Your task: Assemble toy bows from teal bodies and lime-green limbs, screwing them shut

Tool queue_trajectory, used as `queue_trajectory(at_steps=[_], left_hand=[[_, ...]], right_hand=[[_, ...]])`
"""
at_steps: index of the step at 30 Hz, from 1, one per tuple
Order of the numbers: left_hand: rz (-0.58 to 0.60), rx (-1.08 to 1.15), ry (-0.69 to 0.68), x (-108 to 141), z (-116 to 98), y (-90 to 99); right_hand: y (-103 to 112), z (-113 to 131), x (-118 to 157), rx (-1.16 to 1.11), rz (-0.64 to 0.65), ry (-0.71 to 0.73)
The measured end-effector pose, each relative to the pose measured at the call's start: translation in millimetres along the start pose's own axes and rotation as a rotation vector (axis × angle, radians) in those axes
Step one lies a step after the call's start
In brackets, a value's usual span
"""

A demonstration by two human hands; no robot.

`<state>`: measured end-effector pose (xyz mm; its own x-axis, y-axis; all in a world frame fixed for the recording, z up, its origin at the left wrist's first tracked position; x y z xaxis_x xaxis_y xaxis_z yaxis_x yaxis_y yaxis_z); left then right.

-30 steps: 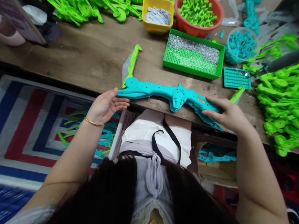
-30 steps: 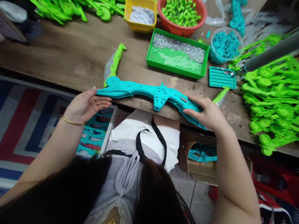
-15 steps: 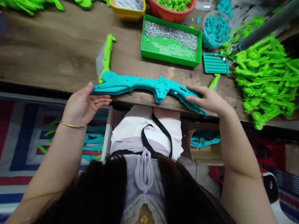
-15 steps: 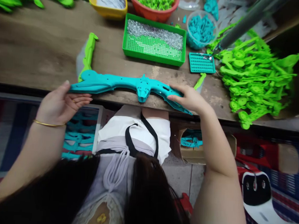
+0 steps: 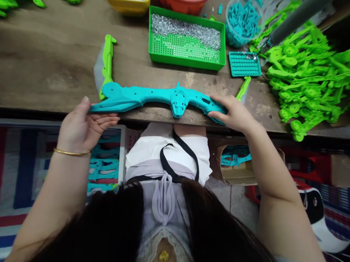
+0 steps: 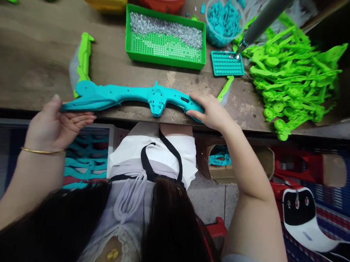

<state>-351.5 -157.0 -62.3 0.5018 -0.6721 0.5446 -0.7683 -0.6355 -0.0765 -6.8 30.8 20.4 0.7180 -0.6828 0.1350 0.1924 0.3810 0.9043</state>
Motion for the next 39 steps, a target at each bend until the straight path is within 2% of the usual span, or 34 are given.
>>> queue_trajectory(at_steps=[2,3,4,6,7,8,9,10,11,12,13,15,16,17,18,20,21,23,26,28,30,32,37,39], left_hand=[[-0.007,-0.068,-0.001,1.4,-2.8,3.3],[-0.069,-0.147,-0.045,2.6,-10.9,11.7],[-0.179,-0.269,-0.137,5.7,-26.8,23.8],[-0.467,-0.578,-0.44,24.3,-78.0,40.5],[-0.586,-0.712,-0.613,38.1,-104.8,36.8],[-0.644,-0.811,-0.764,49.3,-126.6,23.8],[-0.631,-0.868,-0.875,55.1,-142.1,3.4],[-0.561,-0.892,-0.951,56.1,-152.1,-23.6],[-0.445,-0.917,-0.992,52.8,-156.4,-58.1],[-0.302,-0.948,-1.012,47.6,-154.9,-99.2],[-0.097,-1.011,-1.041,43.3,-146.1,-150.1],[0.352,-1.209,-1.123,47.0,-108.5,-256.4],[0.523,-1.33,-1.136,50.3,-84.4,-299.2],[0.644,-1.438,-1.127,52.5,-61.8,-332.5],[0.719,-1.529,-1.11,54.2,-43.0,-357.1],[0.788,-1.666,-1.08,56.7,-17.3,-384.3],[0.792,-1.714,-1.062,56.7,-10.2,-389.1],[0.774,-1.786,-1.023,54.5,-3.9,-388.1],[0.763,-1.862,-0.982,50.9,-1.6,-381.0],[0.798,-1.891,-0.967,51.2,0.9,-380.4],[0.863,-1.894,-0.968,55.1,3.9,-383.1],[0.905,-1.905,-0.975,59.3,5.1,-385.9],[0.88,-2.047,-0.87,57.1,4.6,-380.8],[0.876,-2.064,-0.836,56.7,3.7,-379.1]], right_hand=[[-3.3,0.9,1.6,0.009,-0.016,0.022],[-4.4,0.9,2.8,0.023,-0.031,0.03],[-5.1,0.4,4.2,0.041,-0.048,0.035],[-5.7,-2.3,6.9,0.078,-0.081,0.032],[-6.1,-3.9,7.9,0.09,-0.092,0.028],[-7.0,-5.0,8.5,0.097,-0.095,0.028],[-8.1,-5.6,8.7,0.105,-0.095,0.029],[-9.2,-5.9,8.5,0.114,-0.095,0.029],[-10.2,-5.8,8.3,0.126,-0.093,0.028],[-10.6,-5.4,8.5,0.138,-0.096,0.028],[-10.1,-4.8,9.4,0.146,-0.104,0.029],[-5.4,-5.1,15.6,0.128,-0.136,0.036],[-0.5,-7.9,21.7,0.092,-0.167,0.027],[6.9,-14.5,30.2,0.041,-0.22,-0.01],[16.1,-25.9,41.7,-0.018,-0.299,-0.088],[28.6,-58.2,73.0,-0.146,-0.464,-0.341],[26.0,-73.9,89.3,-0.229,-0.503,-0.478],[1.3,-94.3,111.6,-0.476,-0.47,-0.685],[-47.1,-94.8,117.2,-0.984,-0.385,-0.768],[-62.4,-91.6,116.4,-1.237,-0.451,-0.773],[-66.0,-90.2,117.3,-1.353,-0.543,-0.77],[-63.2,-89.4,121.4,-1.371,-0.624,-0.778],[-53.5,-85.7,132.4,-1.367,-0.77,-0.817],[-51.7,-83.3,130.3,-1.398,-0.786,-0.796]])
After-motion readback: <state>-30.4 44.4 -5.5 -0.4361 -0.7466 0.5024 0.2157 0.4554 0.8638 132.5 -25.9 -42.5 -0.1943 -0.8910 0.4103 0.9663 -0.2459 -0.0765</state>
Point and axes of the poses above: each hand's wrist, its own x-axis away from the middle knuckle, its own y-axis out of the back of the hand, z = x × y, the point moved 10 cm from there along -x, towards the middle knuckle, and after that the axes turned 1 degree about -x, right-handed, at the moved point
